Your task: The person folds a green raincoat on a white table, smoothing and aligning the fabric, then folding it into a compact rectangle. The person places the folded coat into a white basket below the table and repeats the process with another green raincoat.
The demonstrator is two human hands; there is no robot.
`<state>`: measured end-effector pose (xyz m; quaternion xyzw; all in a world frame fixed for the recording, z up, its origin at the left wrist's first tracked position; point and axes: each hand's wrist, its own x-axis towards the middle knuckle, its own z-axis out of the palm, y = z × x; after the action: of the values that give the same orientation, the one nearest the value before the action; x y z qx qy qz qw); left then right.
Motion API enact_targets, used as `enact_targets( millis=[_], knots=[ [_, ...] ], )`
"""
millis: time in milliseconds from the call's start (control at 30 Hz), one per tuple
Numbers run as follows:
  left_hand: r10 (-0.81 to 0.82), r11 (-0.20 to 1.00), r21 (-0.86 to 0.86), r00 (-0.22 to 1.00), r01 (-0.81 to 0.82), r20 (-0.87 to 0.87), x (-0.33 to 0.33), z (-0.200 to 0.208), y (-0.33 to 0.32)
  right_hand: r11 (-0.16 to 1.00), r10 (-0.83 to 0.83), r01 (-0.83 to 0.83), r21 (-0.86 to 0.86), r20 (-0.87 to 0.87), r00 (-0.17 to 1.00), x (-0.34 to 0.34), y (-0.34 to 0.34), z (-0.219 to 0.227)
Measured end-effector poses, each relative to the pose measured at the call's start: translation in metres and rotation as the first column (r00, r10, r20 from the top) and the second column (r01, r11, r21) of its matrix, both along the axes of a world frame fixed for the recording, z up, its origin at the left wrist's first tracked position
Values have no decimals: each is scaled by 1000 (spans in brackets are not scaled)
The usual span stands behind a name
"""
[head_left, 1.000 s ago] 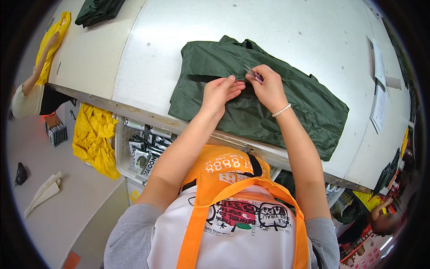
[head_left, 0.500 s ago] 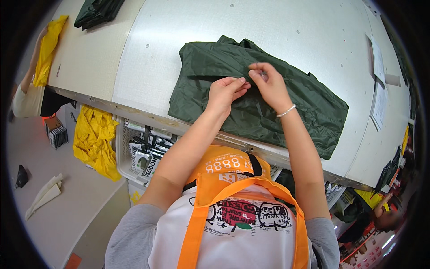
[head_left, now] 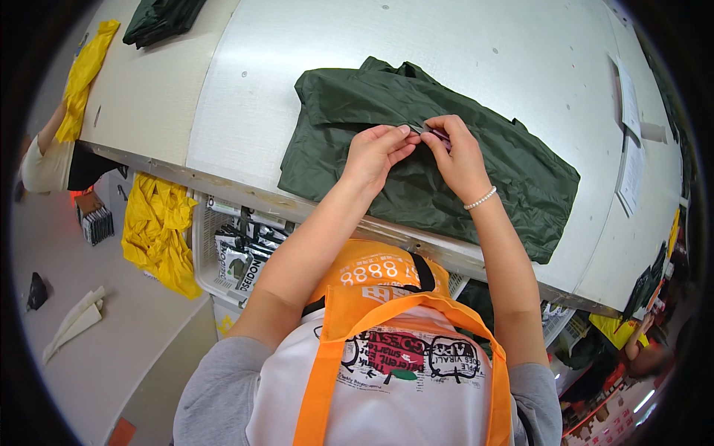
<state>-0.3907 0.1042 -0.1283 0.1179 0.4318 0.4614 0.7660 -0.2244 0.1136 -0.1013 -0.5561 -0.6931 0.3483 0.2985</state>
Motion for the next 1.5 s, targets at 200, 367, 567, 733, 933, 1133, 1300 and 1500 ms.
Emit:
enact_targets(
  millis=[200,367,567,733,933,1133,1300,1500],
  knots=[
    [-4,1000,13,1000,4,-16,-3,1,0,1000,11,-11,-19,23,1000,-4,2,5],
    [-6,1000,5,999,6,-41,-2,3,0,1000,23,-23,11,6,1000,-3,2,2],
    [-13,1000,25,998,15,-65,-4,4,-1,999,47,-47,8,11,999,-9,5,4],
    [-14,999,33,995,17,-95,-4,6,-1,1000,1,-1,-29,5,1000,-9,7,2],
    [-5,998,57,991,12,-132,-4,3,-2,993,-57,41,-108,-153,987,-9,15,-6],
    [-24,997,67,970,41,-240,-5,4,-1,998,-14,15,61,-9,1000,-27,21,-2],
    [-33,997,54,971,48,-236,-5,8,-3,975,-223,222,-24,-35,974,-10,33,-10],
    [7,974,209,901,92,-434,-8,2,0,989,94,-99,106,55,994,-9,14,0]
  ],
)
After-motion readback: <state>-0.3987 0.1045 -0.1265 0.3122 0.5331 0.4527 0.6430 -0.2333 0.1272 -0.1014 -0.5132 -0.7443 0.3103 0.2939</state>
